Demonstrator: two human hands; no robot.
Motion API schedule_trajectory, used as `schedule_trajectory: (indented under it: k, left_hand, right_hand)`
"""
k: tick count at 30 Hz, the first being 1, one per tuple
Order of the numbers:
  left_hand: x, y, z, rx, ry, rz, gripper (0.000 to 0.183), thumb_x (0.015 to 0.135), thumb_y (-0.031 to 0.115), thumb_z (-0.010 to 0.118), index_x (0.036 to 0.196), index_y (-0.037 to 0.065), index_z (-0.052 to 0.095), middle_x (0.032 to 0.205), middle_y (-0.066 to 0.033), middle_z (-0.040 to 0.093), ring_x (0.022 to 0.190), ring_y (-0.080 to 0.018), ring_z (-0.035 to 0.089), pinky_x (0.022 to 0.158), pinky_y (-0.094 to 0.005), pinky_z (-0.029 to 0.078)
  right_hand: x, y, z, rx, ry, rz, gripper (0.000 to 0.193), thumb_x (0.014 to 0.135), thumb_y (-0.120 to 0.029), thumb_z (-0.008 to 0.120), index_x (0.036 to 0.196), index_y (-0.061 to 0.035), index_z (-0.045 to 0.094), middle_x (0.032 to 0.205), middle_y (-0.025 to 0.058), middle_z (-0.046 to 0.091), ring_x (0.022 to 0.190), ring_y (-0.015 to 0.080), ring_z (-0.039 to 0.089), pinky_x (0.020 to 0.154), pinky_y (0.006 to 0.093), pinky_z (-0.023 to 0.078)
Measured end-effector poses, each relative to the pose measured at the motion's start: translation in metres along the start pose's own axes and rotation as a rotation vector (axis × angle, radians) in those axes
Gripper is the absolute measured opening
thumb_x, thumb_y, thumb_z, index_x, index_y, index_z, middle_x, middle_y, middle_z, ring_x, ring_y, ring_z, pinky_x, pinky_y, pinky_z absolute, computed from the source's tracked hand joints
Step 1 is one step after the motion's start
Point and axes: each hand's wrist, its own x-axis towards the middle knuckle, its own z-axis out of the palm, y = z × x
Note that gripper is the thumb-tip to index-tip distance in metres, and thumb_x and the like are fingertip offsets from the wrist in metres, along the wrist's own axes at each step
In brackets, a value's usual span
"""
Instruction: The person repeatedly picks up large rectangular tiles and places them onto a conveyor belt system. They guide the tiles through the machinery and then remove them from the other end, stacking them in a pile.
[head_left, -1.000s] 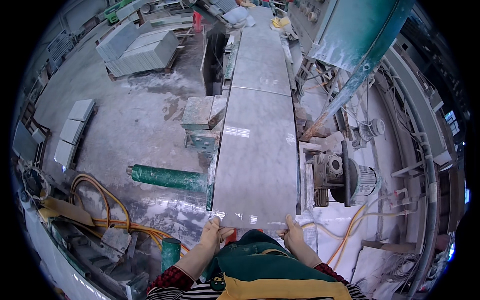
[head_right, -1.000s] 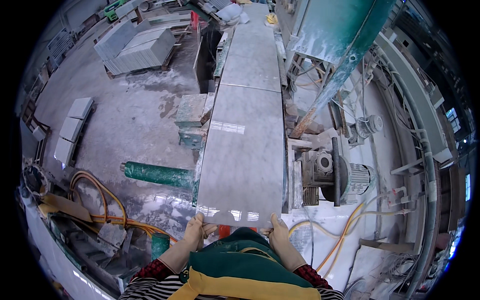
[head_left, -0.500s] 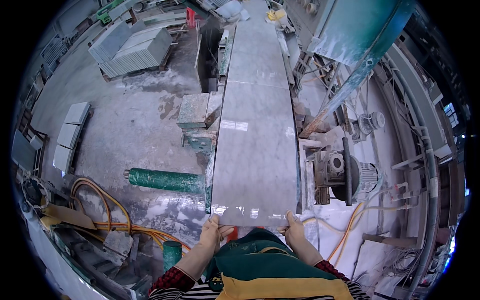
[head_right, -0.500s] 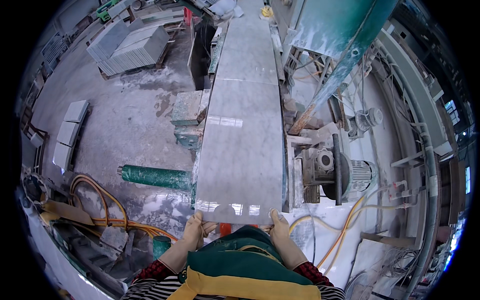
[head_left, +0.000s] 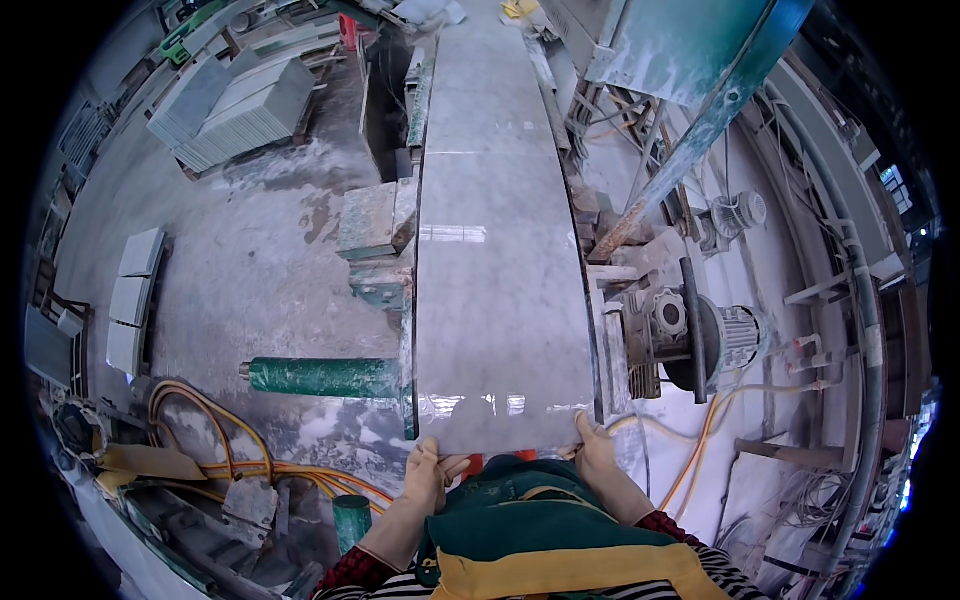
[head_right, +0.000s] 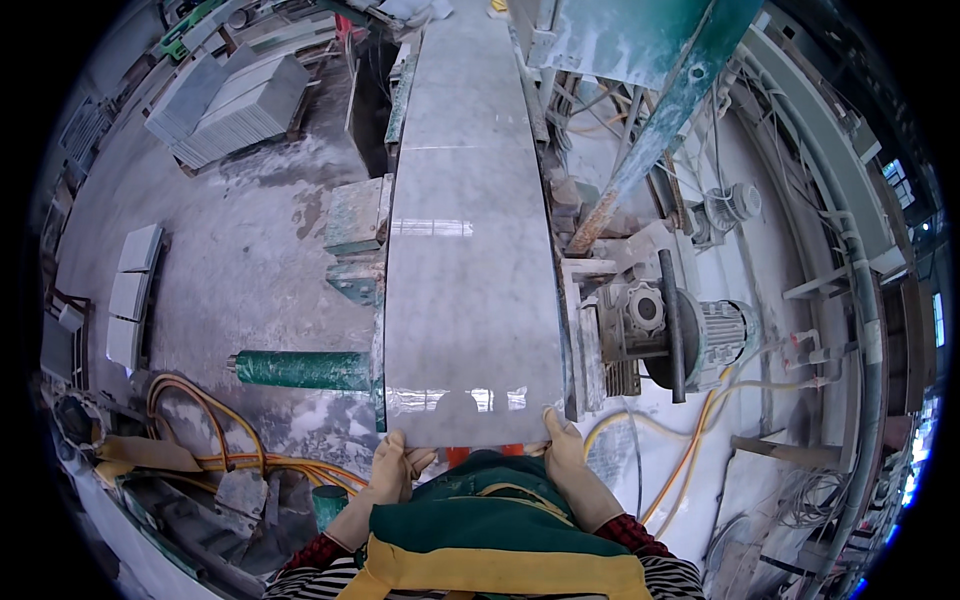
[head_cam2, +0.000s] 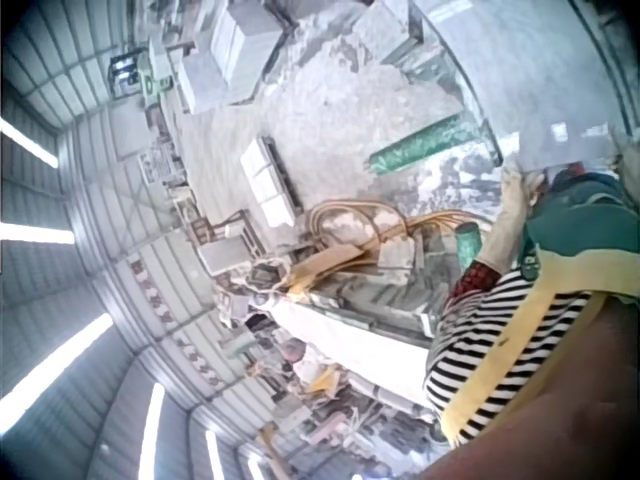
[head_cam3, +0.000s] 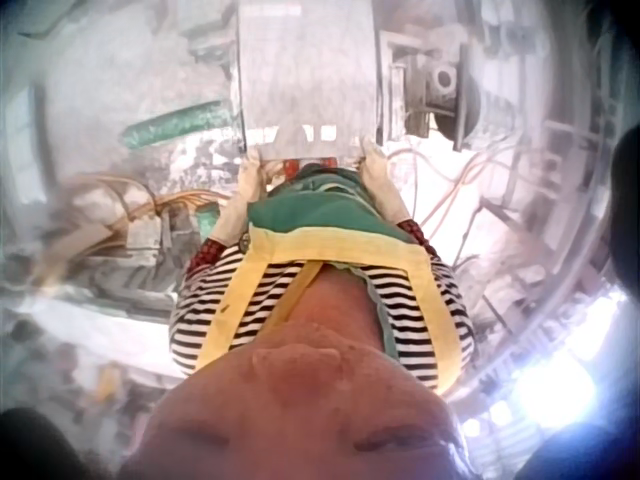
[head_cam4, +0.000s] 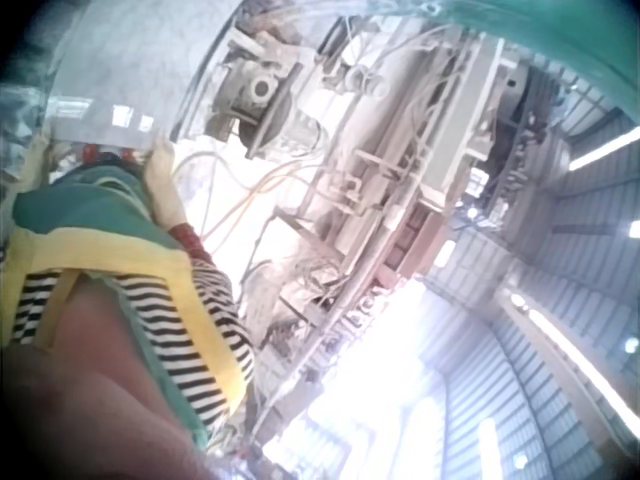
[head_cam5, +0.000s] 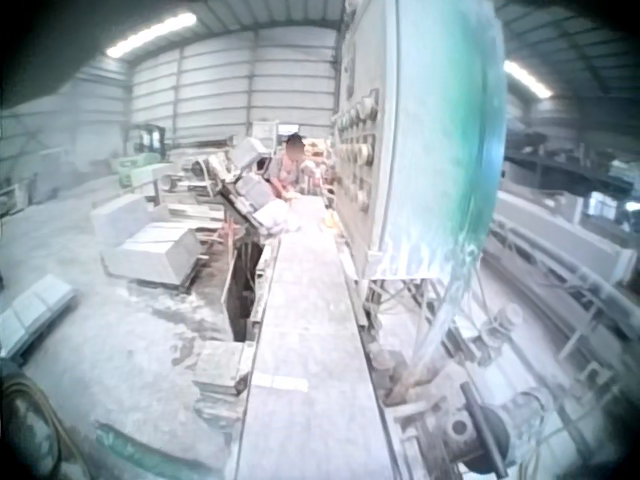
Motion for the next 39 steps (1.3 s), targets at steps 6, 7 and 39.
schedule_trajectory:
  k: [6, 7, 39]
  left_hand:
    - [0.005, -0.004, 0.0, 0.023, 0.077, 0.0, 0.047, 0.108, 0.046, 0.051, 0.127, 0.003, 0.046, 0.118, -0.0218, 0.066, 0.102, -0.0335, 0.075, 0.082, -0.0376, 0.067]
    - [0.005, -0.006, -0.001, 0.005, 0.082, -0.009, 0.045, 0.108, 0.044, 0.051, 0.127, 0.003, 0.045, 0.117, -0.0212, 0.065, 0.101, -0.0332, 0.075, 0.081, -0.0375, 0.067]
    - [0.138, -0.015, -0.135, 1.672, -0.681, -0.37, 0.038, 0.1, 0.027, 0.066, 0.123, -0.003, 0.062, 0.116, -0.0179, 0.071, 0.101, -0.0273, 0.072, 0.086, -0.0368, 0.062]
  right_hand:
    - [0.012, 0.01, 0.0, 0.077, -0.014, -0.003, 0.046, 0.104, -0.043, 0.063, 0.109, 0.0018, 0.066, 0.082, 0.0129, 0.073, 0.053, 0.0232, 0.067, 0.047, 0.0304, 0.051]
    - [0.014, 0.012, -0.002, 0.083, -0.023, 0.006, 0.046, 0.104, -0.044, 0.062, 0.109, 0.0017, 0.066, 0.082, 0.0129, 0.073, 0.052, 0.0234, 0.067, 0.046, 0.0304, 0.05]
    - [-0.02, 0.272, -0.335, 0.766, 0.547, 0.054, 0.036, 0.104, -0.034, 0.051, 0.073, -0.016, 0.045, 0.064, -0.0022, 0.033, 0.05, 0.0166, 0.031, 0.047, 0.0361, 0.029]
